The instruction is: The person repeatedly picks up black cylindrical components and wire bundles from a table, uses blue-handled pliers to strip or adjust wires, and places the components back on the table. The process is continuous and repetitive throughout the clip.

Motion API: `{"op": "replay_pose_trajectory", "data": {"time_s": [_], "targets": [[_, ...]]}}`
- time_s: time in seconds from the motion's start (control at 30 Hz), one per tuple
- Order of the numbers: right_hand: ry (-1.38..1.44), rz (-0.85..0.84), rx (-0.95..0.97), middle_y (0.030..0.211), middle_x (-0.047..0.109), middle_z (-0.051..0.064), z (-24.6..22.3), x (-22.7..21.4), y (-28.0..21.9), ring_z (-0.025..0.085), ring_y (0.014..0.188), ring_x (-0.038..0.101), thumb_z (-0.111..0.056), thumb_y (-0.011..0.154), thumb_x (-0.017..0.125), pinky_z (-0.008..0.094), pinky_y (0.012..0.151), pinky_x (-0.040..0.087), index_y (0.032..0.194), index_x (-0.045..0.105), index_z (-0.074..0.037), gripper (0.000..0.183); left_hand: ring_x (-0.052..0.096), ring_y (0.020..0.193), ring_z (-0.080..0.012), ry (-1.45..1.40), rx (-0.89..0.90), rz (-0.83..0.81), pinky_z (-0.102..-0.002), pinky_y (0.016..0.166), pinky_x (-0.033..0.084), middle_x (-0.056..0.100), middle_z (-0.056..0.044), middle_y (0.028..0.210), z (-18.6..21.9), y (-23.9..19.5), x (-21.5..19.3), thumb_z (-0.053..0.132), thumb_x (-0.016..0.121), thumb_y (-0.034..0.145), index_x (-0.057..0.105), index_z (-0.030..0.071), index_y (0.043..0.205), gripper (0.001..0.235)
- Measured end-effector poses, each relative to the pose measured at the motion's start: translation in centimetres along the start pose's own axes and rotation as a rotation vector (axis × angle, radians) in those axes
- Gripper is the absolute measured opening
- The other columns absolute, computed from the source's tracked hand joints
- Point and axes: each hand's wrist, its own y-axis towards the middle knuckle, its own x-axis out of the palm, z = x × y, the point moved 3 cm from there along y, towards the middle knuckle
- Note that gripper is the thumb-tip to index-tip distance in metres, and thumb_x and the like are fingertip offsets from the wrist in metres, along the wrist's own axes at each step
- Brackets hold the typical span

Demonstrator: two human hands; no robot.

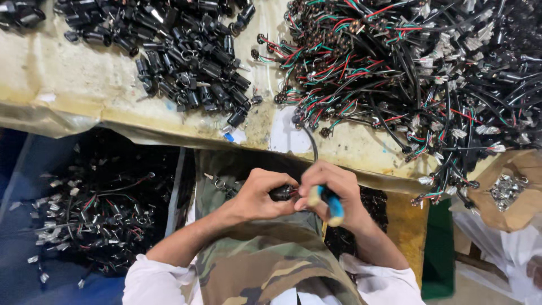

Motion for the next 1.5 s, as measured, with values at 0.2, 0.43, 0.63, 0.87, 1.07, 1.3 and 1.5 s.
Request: {"op": "replay_pose_trajectory", "data": {"time_s": [0.2,0.43,0.63,0.87,1.07,1.3,1.5], "targets": [[0.035,-0.024,0.267,0.104,0.063,0.005,1.6,1.6,-0.5,0.016,0.096,0.061,-0.012,0.087,0.082,0.027,0.079,0.046,0.102,0.064,-0.007,0.024,0.062,0.055,-0.0187,0.011,-0.046,0.059,-0.031,0.055,0.049,0.060,-0.013,0.067,-1.5,0.0,0.2,0.015,0.082,0.071,0.071,0.002,0.092,0.027],[0.700,0.198,0.513,0.111,0.058,0.002,5.1,3.4,-4.1,0.010,0.092,0.056,-0.013,0.090,0.082,0.024,0.072,0.047,0.103,0.062,-0.009,0.024,0.061,0.061,-0.0053,-0.143,-0.093,0.118,-0.025,0.056,0.052,0.065,-0.005,0.066,-2.1,-0.1,1.0,0.016,0.083,0.077,0.068,0.002,0.087,0.023],[1.316,0.566,0.789,0.105,0.060,0.003,7.7,5.1,-6.3,0.011,0.082,0.057,-0.024,0.090,0.078,0.021,0.061,0.046,0.109,0.060,-0.009,0.030,0.067,0.093,-0.0042,-0.630,-0.315,-0.007,-0.024,0.083,0.059,0.072,0.000,0.098,-3.0,-0.3,1.1,0.015,0.082,0.090,0.067,0.002,0.104,0.023],[0.826,0.336,0.158,0.099,0.064,0.001,1.7,-1.6,-1.0,0.012,0.080,0.060,-0.020,0.095,0.079,0.027,0.065,0.050,0.103,0.065,-0.013,0.018,0.059,0.090,-0.0054,-0.516,-0.258,-0.138,-0.026,0.081,0.050,0.068,0.001,0.098,-2.6,-0.4,-1.1,0.018,0.078,0.093,0.070,0.007,0.130,0.040],[-0.138,-0.345,-0.012,0.097,0.069,0.005,-1.2,-0.3,3.7,0.021,0.089,0.071,-0.010,0.082,0.078,0.033,0.072,0.057,0.100,0.068,-0.007,0.021,0.067,0.071,-0.0092,-0.157,-0.015,-0.287,-0.028,0.067,0.053,0.069,-0.009,0.079,-2.1,0.6,-1.3,0.019,0.083,0.077,0.072,0.005,0.099,0.028],[0.011,-0.491,0.055,0.085,0.067,0.007,-0.6,1.5,5.1,0.025,0.078,0.068,-0.019,0.078,0.089,0.035,0.066,0.052,0.091,0.067,-0.004,0.030,0.065,0.063,-0.0182,-0.257,-0.016,-0.571,-0.031,0.062,0.050,0.066,-0.006,0.071,-1.7,0.7,-1.9,0.019,0.079,0.078,0.065,0.007,0.081,0.019],[-0.072,0.083,0.344,0.086,0.067,0.005,0.6,4.0,1.4,0.018,0.071,0.064,-0.020,0.085,0.085,0.032,0.064,0.051,0.089,0.067,-0.005,0.024,0.059,0.057,-0.0307,0.137,-0.014,-0.205,-0.037,0.054,0.046,0.058,-0.011,0.066,-0.9,0.3,-2.3,0.016,0.081,0.071,0.060,0.007,0.077,0.023]]}}
